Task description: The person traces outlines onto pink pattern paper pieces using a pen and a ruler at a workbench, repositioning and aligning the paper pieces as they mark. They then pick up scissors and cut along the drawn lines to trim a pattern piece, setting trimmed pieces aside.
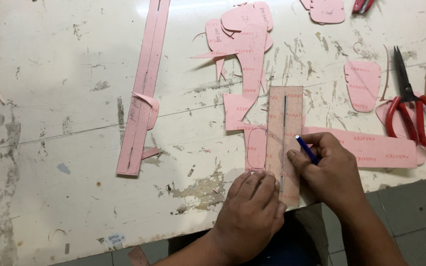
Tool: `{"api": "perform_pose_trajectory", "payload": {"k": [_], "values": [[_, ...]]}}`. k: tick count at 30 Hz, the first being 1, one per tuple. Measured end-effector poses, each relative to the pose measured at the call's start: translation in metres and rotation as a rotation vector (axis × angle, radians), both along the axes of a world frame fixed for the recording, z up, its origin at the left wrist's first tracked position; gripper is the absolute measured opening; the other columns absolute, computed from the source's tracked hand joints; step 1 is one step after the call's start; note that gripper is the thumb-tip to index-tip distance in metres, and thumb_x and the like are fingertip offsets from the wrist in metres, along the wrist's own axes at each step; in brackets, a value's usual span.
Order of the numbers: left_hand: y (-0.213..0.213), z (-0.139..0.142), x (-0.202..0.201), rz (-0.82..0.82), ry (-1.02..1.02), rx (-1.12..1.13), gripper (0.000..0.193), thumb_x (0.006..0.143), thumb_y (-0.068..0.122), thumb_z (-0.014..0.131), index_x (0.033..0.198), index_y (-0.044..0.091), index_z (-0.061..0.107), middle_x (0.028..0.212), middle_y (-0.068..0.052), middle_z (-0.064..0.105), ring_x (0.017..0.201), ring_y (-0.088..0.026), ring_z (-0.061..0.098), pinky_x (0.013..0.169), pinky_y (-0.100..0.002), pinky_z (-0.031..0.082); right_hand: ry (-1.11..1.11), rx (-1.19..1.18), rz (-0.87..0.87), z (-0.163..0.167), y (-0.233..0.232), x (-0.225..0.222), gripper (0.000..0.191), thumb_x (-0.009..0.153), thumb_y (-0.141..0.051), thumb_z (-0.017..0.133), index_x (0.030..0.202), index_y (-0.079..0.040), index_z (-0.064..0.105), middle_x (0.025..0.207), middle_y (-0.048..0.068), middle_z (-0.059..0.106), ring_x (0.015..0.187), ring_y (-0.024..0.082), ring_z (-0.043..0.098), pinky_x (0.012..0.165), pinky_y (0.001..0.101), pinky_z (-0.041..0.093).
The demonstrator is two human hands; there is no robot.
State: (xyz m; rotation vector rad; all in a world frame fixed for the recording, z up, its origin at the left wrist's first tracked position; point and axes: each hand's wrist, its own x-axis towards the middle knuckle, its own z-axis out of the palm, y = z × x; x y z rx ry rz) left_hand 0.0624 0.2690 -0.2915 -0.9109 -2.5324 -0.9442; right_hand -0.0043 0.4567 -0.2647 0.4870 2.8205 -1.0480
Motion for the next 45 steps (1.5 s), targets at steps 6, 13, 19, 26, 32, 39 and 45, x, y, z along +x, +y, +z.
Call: {"api": "perform_pose_trajectory", "payload": {"k": [6, 13, 19, 26, 32, 39, 45], "values": [[0.0, -0.002, 0.001, 0.007, 0.029, -0.027, 0.034, 0.097, 0.02, 0.065, 0.116, -0.008, 0.069, 0.129, -0.023, 0.063, 0.125, -0.036, 0.058, 0.117, -0.049, 0.041, -0.09, 0.073, -0.022, 0.01, -0.003, 0.002, 0.047, 0.082, -0.032, 0.08, 0.117, -0.004, 0.066, 0.077, 0.011, 0.072, 0.063, 0.019, 0.07, 0.061, 0.0354, 0.056], [0.001, -0.002, 0.001, 0.039, 0.095, -0.059, 0.031, 0.098, 0.018, 0.064, 0.115, -0.007, 0.07, 0.128, -0.021, 0.064, 0.125, -0.034, 0.059, 0.115, -0.048, 0.042, 0.475, -0.607, 0.338, 0.005, 0.007, 0.013, 0.025, 0.106, -0.022, 0.056, 0.11, 0.001, 0.067, 0.11, 0.007, 0.062, 0.09, 0.013, 0.062, 0.078, 0.0297, 0.054], [0.001, 0.0, 0.001, 0.036, 0.08, -0.025, 0.037, 0.096, 0.018, 0.065, 0.12, -0.01, 0.069, 0.129, -0.022, 0.063, 0.124, -0.034, 0.059, 0.113, -0.047, 0.043, 0.003, -0.746, 0.28, -0.004, 0.003, 0.002, 0.025, 0.102, -0.017, 0.052, 0.108, 0.002, 0.066, 0.095, 0.008, 0.072, 0.086, 0.014, 0.072, 0.076, 0.0295, 0.063], [-0.001, -0.001, 0.001, 0.008, 0.084, -0.058, 0.034, 0.096, 0.02, 0.066, 0.115, -0.009, 0.07, 0.127, -0.024, 0.063, 0.123, -0.037, 0.06, 0.113, -0.05, 0.042, -0.198, -0.544, 0.377, 0.008, -0.012, -0.012, 0.022, 0.092, -0.012, 0.066, 0.112, -0.002, 0.063, 0.084, 0.008, 0.072, 0.078, 0.013, 0.071, 0.07, 0.0306, 0.063], [-0.003, -0.001, 0.0, -0.008, 0.076, -0.046, 0.031, 0.097, 0.02, 0.066, 0.111, -0.007, 0.071, 0.126, -0.025, 0.062, 0.124, -0.037, 0.06, 0.114, -0.05, 0.042, -0.179, -0.419, 0.373, 0.011, -0.019, -0.014, 0.023, 0.091, -0.015, 0.067, 0.11, -0.004, 0.064, 0.078, 0.008, 0.073, 0.073, 0.013, 0.073, 0.066, 0.0309, 0.063], [-0.003, -0.001, 0.0, -0.016, 0.066, -0.031, 0.03, 0.095, 0.018, 0.068, 0.11, -0.008, 0.071, 0.124, -0.024, 0.062, 0.121, -0.036, 0.06, 0.113, -0.049, 0.042, -0.118, -0.29, 0.434, 0.013, -0.021, -0.013, 0.025, 0.09, -0.019, 0.068, 0.112, -0.008, 0.063, 0.074, 0.007, 0.076, 0.07, 0.016, 0.075, 0.063, 0.0321, 0.062], [-0.003, -0.004, -0.002, 0.011, 0.069, -0.004, 0.029, 0.095, 0.017, 0.067, 0.11, -0.008, 0.071, 0.124, -0.023, 0.063, 0.121, -0.035, 0.061, 0.113, -0.049, 0.043, -0.052, -0.236, 0.449, 0.009, -0.024, -0.013, 0.023, 0.091, -0.02, 0.067, 0.109, -0.008, 0.061, 0.071, 0.008, 0.074, 0.064, 0.019, 0.075, 0.058, 0.0337, 0.058]]}}
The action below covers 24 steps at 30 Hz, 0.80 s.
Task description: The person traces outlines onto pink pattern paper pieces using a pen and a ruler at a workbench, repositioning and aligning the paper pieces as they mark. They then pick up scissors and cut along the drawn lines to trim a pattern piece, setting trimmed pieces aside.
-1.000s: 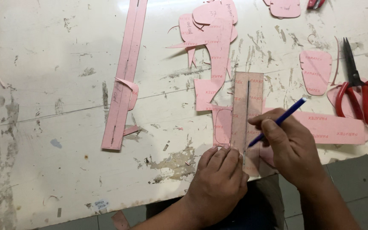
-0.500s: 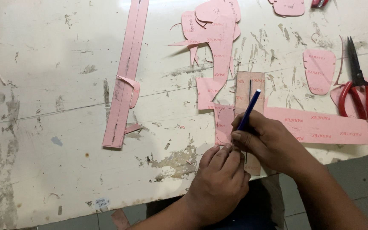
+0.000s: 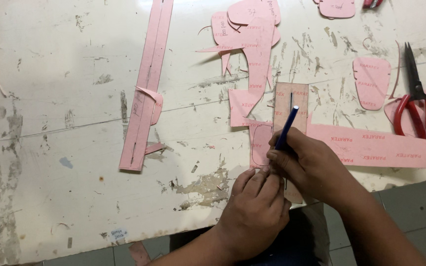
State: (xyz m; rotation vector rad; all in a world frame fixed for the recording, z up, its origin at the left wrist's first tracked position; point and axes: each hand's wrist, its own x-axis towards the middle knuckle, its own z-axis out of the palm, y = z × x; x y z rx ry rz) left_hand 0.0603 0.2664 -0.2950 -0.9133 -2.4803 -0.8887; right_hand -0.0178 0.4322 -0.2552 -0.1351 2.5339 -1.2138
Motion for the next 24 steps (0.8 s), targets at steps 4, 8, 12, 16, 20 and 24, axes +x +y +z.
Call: {"api": "perform_pose_trajectory", "payload": {"k": [4, 8, 12, 16, 20, 24], "values": [[-0.0001, -0.0002, 0.0004, 0.008, 0.015, -0.002, 0.032, 0.095, 0.018, 0.067, 0.112, -0.009, 0.071, 0.126, -0.025, 0.063, 0.122, -0.036, 0.061, 0.112, -0.049, 0.043, 0.056, -0.035, -0.002, -0.0037, 0.0002, 0.0011, 0.022, 0.092, -0.019, 0.066, 0.109, -0.007, 0.06, 0.071, 0.007, 0.072, 0.06, 0.017, 0.073, 0.056, 0.0325, 0.057], [-0.0007, -0.0005, 0.0008, -0.006, 0.007, -0.009, 0.033, 0.095, 0.018, 0.067, 0.113, -0.009, 0.071, 0.126, -0.025, 0.063, 0.121, -0.036, 0.061, 0.112, -0.049, 0.043, 0.062, -0.095, -0.018, -0.0067, 0.0006, 0.0039, 0.019, 0.094, -0.017, 0.066, 0.108, -0.006, 0.06, 0.07, 0.007, 0.07, 0.06, 0.015, 0.07, 0.055, 0.0312, 0.056], [-0.0012, -0.0005, 0.0004, -0.013, 0.004, -0.017, 0.03, 0.096, 0.017, 0.067, 0.111, -0.008, 0.07, 0.126, -0.025, 0.063, 0.121, -0.036, 0.061, 0.112, -0.049, 0.043, 0.07, -0.102, -0.025, -0.0075, -0.0005, 0.0055, 0.019, 0.094, -0.017, 0.067, 0.108, -0.006, 0.061, 0.071, 0.006, 0.07, 0.061, 0.014, 0.07, 0.055, 0.0303, 0.056], [-0.0013, 0.0013, 0.0012, -0.015, 0.01, -0.012, 0.031, 0.095, 0.018, 0.067, 0.111, -0.008, 0.071, 0.127, -0.025, 0.062, 0.122, -0.036, 0.06, 0.112, -0.049, 0.042, 0.076, -0.085, -0.041, -0.0046, -0.0013, 0.0039, 0.021, 0.093, -0.017, 0.068, 0.108, -0.006, 0.061, 0.07, 0.006, 0.069, 0.059, 0.015, 0.069, 0.054, 0.031, 0.055], [-0.0014, 0.0019, 0.0008, -0.031, -0.014, 0.01, 0.028, 0.095, 0.017, 0.067, 0.109, -0.007, 0.07, 0.125, -0.024, 0.062, 0.123, -0.037, 0.06, 0.112, -0.049, 0.042, 0.054, 0.034, 0.001, -0.0015, -0.0027, -0.0008, 0.023, 0.09, -0.024, 0.07, 0.101, -0.006, 0.061, 0.067, 0.009, 0.07, 0.059, 0.02, 0.069, 0.055, 0.0346, 0.054], [-0.0029, 0.0023, 0.0023, -0.031, -0.006, 0.007, 0.026, 0.095, 0.016, 0.067, 0.108, -0.007, 0.07, 0.123, -0.024, 0.062, 0.123, -0.037, 0.06, 0.112, -0.049, 0.042, 0.053, 0.152, 0.032, -0.0004, -0.0061, -0.0031, 0.026, 0.088, -0.028, 0.072, 0.097, -0.007, 0.06, 0.068, 0.011, 0.07, 0.061, 0.025, 0.07, 0.056, 0.038, 0.053]]}}
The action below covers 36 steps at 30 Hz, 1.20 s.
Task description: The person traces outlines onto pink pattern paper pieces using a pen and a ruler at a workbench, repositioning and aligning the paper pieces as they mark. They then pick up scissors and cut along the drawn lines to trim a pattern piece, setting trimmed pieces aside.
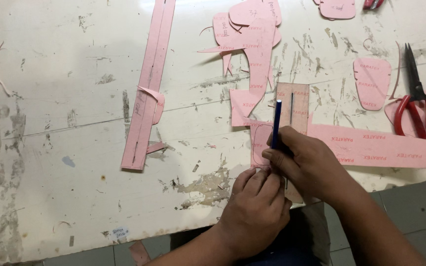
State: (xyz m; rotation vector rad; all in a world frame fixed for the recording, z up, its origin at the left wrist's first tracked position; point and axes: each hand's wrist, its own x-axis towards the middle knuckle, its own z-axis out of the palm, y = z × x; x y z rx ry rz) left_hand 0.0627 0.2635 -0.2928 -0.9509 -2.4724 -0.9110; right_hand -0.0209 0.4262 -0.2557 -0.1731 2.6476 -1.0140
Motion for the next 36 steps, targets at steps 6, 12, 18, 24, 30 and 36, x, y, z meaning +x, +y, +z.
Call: {"api": "perform_pose_trajectory", "payload": {"k": [6, 12, 18, 24, 30, 36], "values": [[-0.001, -0.001, 0.0, 0.006, 0.011, 0.007, 0.028, 0.096, 0.017, 0.067, 0.11, -0.007, 0.071, 0.125, -0.023, 0.062, 0.123, -0.036, 0.06, 0.111, -0.049, 0.042, 0.023, -0.026, 0.012, -0.001, 0.001, -0.001, 0.026, 0.088, -0.028, 0.073, 0.096, -0.006, 0.061, 0.068, 0.011, 0.071, 0.06, 0.025, 0.072, 0.055, 0.0378, 0.054], [0.0, -0.002, -0.002, 0.027, 0.025, -0.016, 0.032, 0.096, 0.019, 0.067, 0.113, -0.008, 0.07, 0.126, -0.025, 0.063, 0.124, -0.036, 0.06, 0.112, -0.048, 0.042, 0.014, -0.153, -0.059, -0.009, 0.002, -0.001, 0.023, 0.09, -0.023, 0.07, 0.104, -0.007, 0.061, 0.069, 0.008, 0.071, 0.06, 0.015, 0.072, 0.054, 0.0319, 0.056], [0.0, -0.003, -0.003, 0.03, 0.024, -0.036, 0.033, 0.097, 0.019, 0.067, 0.114, -0.009, 0.07, 0.129, -0.025, 0.064, 0.124, -0.035, 0.06, 0.112, -0.047, 0.041, -0.063, -0.413, -0.196, -0.017, 0.007, 0.0, 0.022, 0.093, -0.019, 0.068, 0.108, -0.005, 0.059, 0.076, 0.006, 0.068, 0.065, 0.013, 0.066, 0.056, 0.0296, 0.056], [0.002, -0.003, -0.002, 0.033, 0.0, -0.022, 0.034, 0.097, 0.019, 0.066, 0.117, -0.008, 0.07, 0.13, -0.023, 0.064, 0.124, -0.034, 0.06, 0.114, -0.047, 0.04, 0.137, -0.47, -0.255, -0.019, 0.01, -0.001, 0.015, 0.099, -0.013, 0.064, 0.11, -0.003, 0.06, 0.09, 0.007, 0.071, 0.08, 0.011, 0.069, 0.069, 0.0283, 0.058], [0.002, -0.002, -0.002, 0.018, -0.002, -0.029, 0.034, 0.097, 0.019, 0.066, 0.117, -0.008, 0.07, 0.13, -0.023, 0.062, 0.125, -0.035, 0.059, 0.114, -0.048, 0.04, 0.126, -0.51, -0.268, -0.019, 0.006, -0.015, 0.016, 0.101, -0.013, 0.063, 0.113, -0.005, 0.059, 0.089, 0.006, 0.069, 0.077, 0.01, 0.067, 0.066, 0.0273, 0.056], [0.001, -0.002, -0.002, 0.012, -0.014, -0.021, 0.034, 0.096, 0.019, 0.066, 0.117, -0.007, 0.07, 0.13, -0.023, 0.062, 0.125, -0.035, 0.059, 0.114, -0.048, 0.039, 0.151, -0.382, -0.217, -0.016, 0.002, -0.021, 0.016, 0.1, -0.015, 0.064, 0.112, -0.005, 0.059, 0.08, 0.005, 0.069, 0.071, 0.011, 0.065, 0.063, 0.0279, 0.054]]}}
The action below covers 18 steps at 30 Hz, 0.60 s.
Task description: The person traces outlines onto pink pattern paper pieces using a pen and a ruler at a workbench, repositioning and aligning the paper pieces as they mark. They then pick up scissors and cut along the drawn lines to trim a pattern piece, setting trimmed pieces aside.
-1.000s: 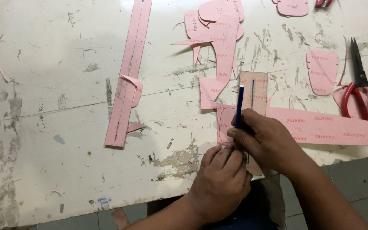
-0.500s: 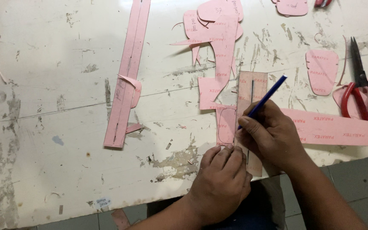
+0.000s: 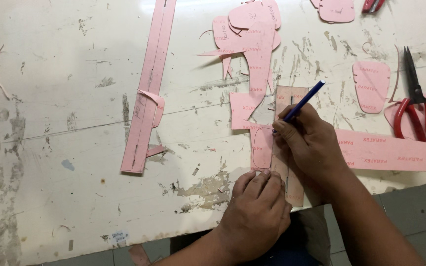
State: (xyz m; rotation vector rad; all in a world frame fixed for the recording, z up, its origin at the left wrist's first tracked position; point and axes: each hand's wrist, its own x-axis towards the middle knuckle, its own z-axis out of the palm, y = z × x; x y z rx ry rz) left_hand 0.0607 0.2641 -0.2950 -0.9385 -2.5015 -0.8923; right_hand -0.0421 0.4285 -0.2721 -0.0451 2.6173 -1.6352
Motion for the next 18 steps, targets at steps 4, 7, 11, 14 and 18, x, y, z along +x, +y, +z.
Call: {"api": "perform_pose_trajectory", "payload": {"k": [4, 7, 11, 14, 18], "values": [[-0.0001, -0.0013, -0.0004, 0.009, 0.015, 0.0, 0.031, 0.097, 0.019, 0.066, 0.115, -0.006, 0.07, 0.131, -0.022, 0.062, 0.125, -0.034, 0.059, 0.114, -0.048, 0.04, -0.029, 0.015, -0.019, 0.0014, -0.0005, 0.0003, 0.014, 0.101, -0.017, 0.064, 0.109, -0.005, 0.06, 0.079, 0.005, 0.069, 0.07, 0.011, 0.064, 0.063, 0.0282, 0.054], [-0.0004, -0.0025, -0.0014, 0.008, 0.01, -0.002, 0.032, 0.096, 0.019, 0.067, 0.115, -0.007, 0.07, 0.13, -0.023, 0.062, 0.124, -0.035, 0.059, 0.113, -0.049, 0.04, -0.016, 0.028, -0.013, 0.0017, -0.0016, 0.0, 0.015, 0.1, -0.016, 0.065, 0.109, -0.005, 0.06, 0.078, 0.005, 0.069, 0.069, 0.011, 0.064, 0.062, 0.0282, 0.053], [-0.0009, -0.0033, -0.0026, 0.002, 0.006, 0.002, 0.032, 0.095, 0.019, 0.067, 0.114, -0.007, 0.07, 0.129, -0.023, 0.062, 0.125, -0.034, 0.06, 0.113, -0.048, 0.04, -0.05, -0.031, -0.031, 0.0023, -0.0027, 0.0003, 0.013, 0.1, -0.015, 0.064, 0.107, -0.005, 0.061, 0.08, 0.005, 0.069, 0.071, 0.01, 0.064, 0.063, 0.0279, 0.053], [-0.0012, -0.0034, -0.0029, -0.001, 0.006, 0.007, 0.033, 0.095, 0.019, 0.067, 0.114, -0.007, 0.07, 0.13, -0.023, 0.062, 0.124, -0.035, 0.06, 0.113, -0.048, 0.04, -0.068, -0.025, -0.043, 0.0022, -0.0029, -0.0001, 0.013, 0.099, -0.016, 0.064, 0.107, -0.006, 0.062, 0.079, 0.004, 0.069, 0.07, 0.01, 0.065, 0.063, 0.0274, 0.054], [-0.0008, -0.0034, -0.0031, 0.01, 0.016, -0.001, 0.031, 0.095, 0.018, 0.067, 0.114, -0.007, 0.071, 0.129, -0.023, 0.063, 0.123, -0.035, 0.061, 0.113, -0.048, 0.04, -0.004, -0.028, -0.029, -0.0003, -0.0024, -0.001, 0.012, 0.1, -0.016, 0.065, 0.106, -0.006, 0.063, 0.078, 0.005, 0.069, 0.07, 0.009, 0.065, 0.062, 0.026, 0.054]]}}
